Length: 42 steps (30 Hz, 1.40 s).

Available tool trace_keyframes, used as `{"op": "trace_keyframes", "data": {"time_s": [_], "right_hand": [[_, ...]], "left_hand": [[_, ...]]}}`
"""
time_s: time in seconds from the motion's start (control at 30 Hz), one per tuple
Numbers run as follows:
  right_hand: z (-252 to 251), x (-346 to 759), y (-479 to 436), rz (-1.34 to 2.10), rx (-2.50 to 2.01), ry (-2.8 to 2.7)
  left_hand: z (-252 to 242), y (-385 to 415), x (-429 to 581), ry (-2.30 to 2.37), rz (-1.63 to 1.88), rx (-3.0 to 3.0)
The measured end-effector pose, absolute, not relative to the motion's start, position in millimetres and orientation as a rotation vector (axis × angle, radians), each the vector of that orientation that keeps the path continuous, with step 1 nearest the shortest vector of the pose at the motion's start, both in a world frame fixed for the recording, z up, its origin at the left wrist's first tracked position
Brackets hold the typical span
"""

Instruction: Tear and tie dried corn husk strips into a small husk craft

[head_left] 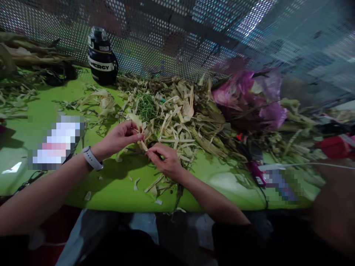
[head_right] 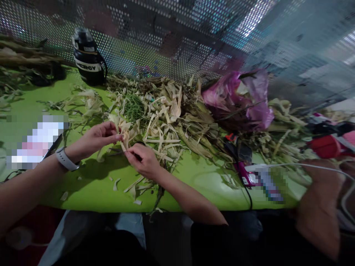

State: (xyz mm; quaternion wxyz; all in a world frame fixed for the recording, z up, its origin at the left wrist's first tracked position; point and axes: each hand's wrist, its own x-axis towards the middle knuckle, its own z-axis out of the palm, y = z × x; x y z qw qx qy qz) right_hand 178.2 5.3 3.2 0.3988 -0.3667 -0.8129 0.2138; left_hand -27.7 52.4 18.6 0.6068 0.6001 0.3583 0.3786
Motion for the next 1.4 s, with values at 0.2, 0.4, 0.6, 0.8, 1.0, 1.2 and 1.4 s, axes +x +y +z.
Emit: {"op": "trace_keyframes", "data": {"time_s": [0.2,0.4,0.6,0.8,1.0,1.2,1.4], "right_hand": [[9.9,180.4,17.7,0.365,-1.131,-1.915],[-0.3,163.8,16.9,1.035,-1.063,-1.691],[1.7,163.5,8.6,1.146,-1.087,-1.423],[3.2,167.2,11.8,1.117,-1.176,-1.441],[13.8,167.8,18.0,0.949,-1.187,-1.609],[19.8,160.6,24.2,0.858,-1.138,-1.723],[14.1,152.9,29.2,0.868,-1.229,-1.69]], "left_hand": [[16.7,49.6,-27.2,0.683,0.582,1.623],[17.3,48.3,-24.9,0.595,0.555,1.754],[17.2,48.0,-26.9,0.662,0.608,1.678],[19.6,45.6,-25.5,0.641,0.567,1.54],[23.8,44.2,-25.5,0.717,0.668,1.221],[23.6,48.3,-29.3,0.702,0.648,1.295],[28.1,49.1,-30.1,0.814,0.71,1.311]]}}
